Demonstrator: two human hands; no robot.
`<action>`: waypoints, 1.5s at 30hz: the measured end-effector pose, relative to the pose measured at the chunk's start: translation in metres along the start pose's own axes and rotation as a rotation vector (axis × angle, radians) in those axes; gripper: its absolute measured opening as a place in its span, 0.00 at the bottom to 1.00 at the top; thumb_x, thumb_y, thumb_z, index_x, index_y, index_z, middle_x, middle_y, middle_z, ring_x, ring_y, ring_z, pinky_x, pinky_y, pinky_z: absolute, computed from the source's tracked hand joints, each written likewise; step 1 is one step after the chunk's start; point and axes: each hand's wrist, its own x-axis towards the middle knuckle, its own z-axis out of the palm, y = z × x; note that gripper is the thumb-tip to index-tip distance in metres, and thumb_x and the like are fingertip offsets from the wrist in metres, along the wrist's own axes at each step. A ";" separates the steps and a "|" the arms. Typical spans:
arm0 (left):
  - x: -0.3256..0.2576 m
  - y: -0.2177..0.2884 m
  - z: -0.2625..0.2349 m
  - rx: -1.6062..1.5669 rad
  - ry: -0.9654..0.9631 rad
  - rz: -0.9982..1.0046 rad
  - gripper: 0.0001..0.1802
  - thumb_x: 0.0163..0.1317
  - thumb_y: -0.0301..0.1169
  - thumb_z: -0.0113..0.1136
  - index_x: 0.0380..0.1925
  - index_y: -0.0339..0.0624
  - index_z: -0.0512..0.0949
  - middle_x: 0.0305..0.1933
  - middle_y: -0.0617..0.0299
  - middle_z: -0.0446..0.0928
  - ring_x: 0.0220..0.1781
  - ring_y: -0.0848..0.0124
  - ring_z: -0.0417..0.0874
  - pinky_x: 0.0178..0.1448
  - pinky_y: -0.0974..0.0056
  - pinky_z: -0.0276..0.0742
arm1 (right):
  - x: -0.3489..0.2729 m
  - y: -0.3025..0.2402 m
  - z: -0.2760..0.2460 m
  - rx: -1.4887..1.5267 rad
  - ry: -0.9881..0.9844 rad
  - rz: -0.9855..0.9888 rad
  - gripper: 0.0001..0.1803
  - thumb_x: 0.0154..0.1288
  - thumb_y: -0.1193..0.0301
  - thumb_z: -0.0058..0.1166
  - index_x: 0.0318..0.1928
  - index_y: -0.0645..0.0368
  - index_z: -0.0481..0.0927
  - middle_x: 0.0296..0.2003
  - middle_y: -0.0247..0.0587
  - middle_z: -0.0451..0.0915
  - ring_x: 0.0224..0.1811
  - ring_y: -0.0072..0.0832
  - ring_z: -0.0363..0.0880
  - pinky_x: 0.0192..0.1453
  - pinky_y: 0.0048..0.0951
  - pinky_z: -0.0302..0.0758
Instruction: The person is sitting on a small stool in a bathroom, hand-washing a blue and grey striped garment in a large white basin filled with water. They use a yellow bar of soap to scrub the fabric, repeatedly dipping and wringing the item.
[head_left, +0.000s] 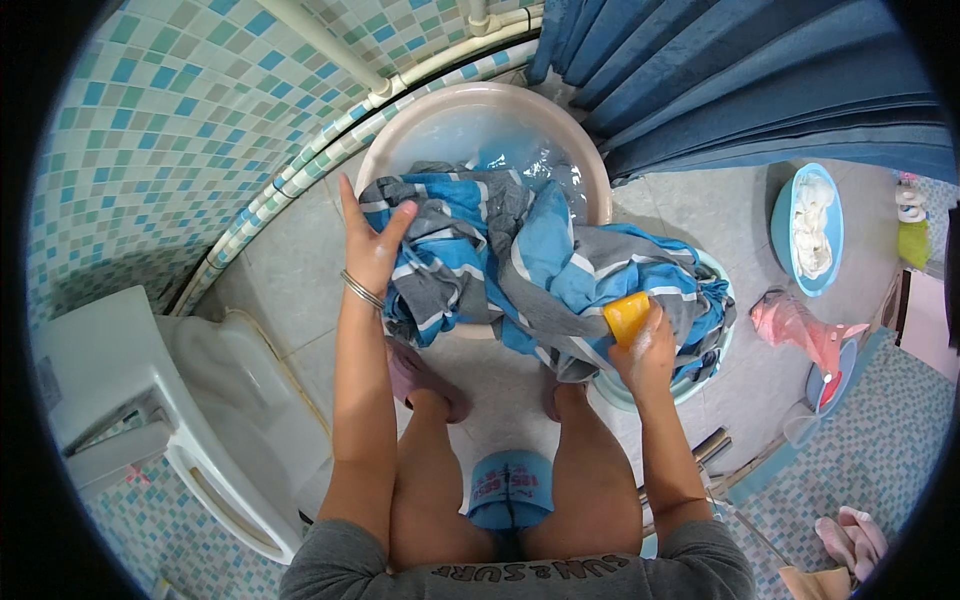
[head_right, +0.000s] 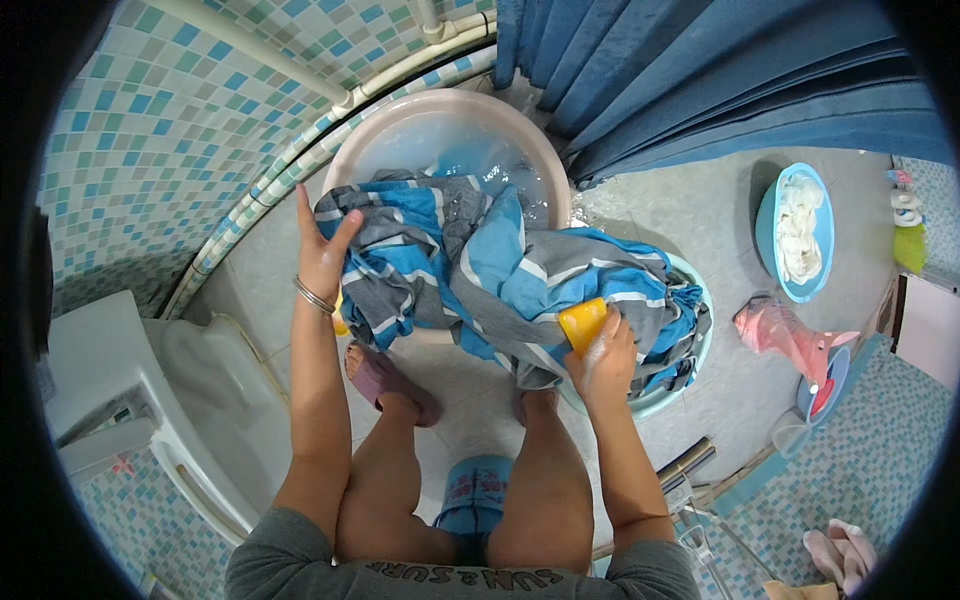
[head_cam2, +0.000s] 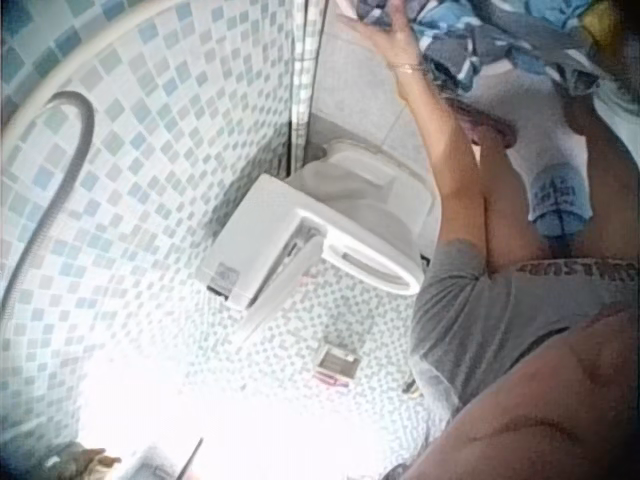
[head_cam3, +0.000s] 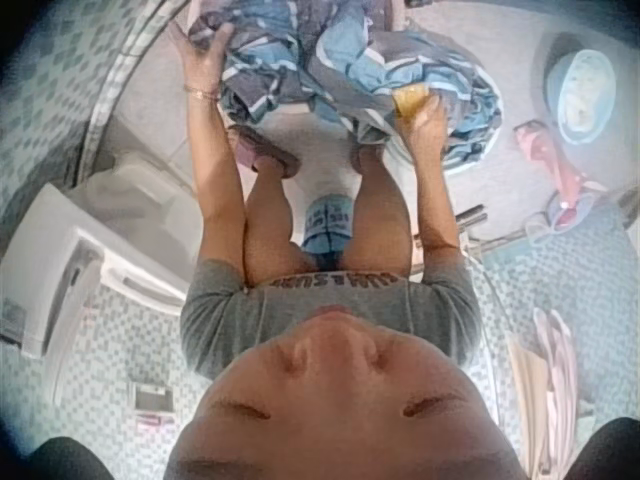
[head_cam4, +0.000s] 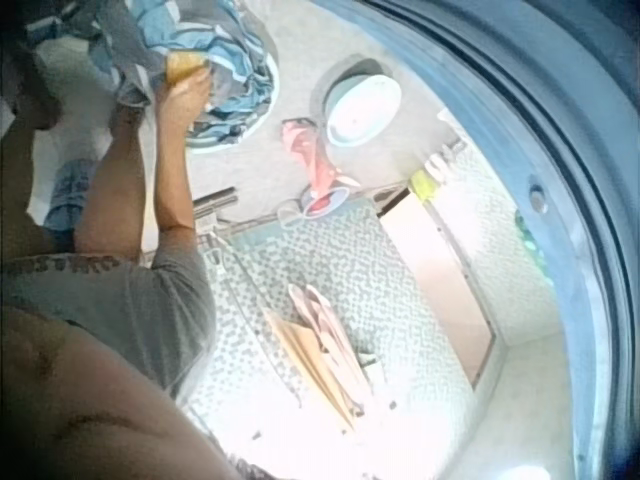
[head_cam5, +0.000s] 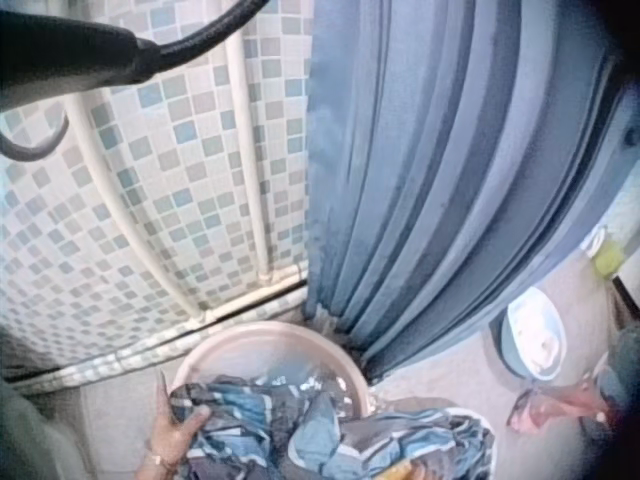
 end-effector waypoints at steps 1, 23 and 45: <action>0.000 0.000 -0.009 0.332 -0.025 0.138 0.59 0.46 0.44 0.75 0.73 0.47 0.47 0.66 0.34 0.55 0.60 0.47 0.71 0.62 0.54 0.71 | -0.002 0.000 0.005 -0.055 -0.016 0.030 0.46 0.35 0.75 0.63 0.62 0.66 0.63 0.44 0.56 0.72 0.46 0.53 0.72 0.52 0.47 0.69; 0.018 -0.017 -0.030 0.364 -0.132 0.407 0.08 0.54 0.27 0.57 0.31 0.36 0.82 0.54 0.53 0.74 0.53 0.61 0.75 0.58 0.61 0.69 | 0.121 -0.080 0.068 1.037 -0.404 0.160 0.27 0.52 0.66 0.64 0.54 0.59 0.76 0.36 0.38 0.84 0.42 0.34 0.81 0.58 0.36 0.71; -0.060 0.026 0.158 0.233 -0.064 0.328 0.08 0.55 0.32 0.62 0.28 0.38 0.78 0.46 0.47 0.73 0.50 0.50 0.75 0.54 0.57 0.71 | 0.109 -0.110 0.077 1.903 -0.185 0.706 0.15 0.66 0.66 0.50 0.46 0.64 0.78 0.40 0.40 0.79 0.41 0.29 0.77 0.50 0.27 0.74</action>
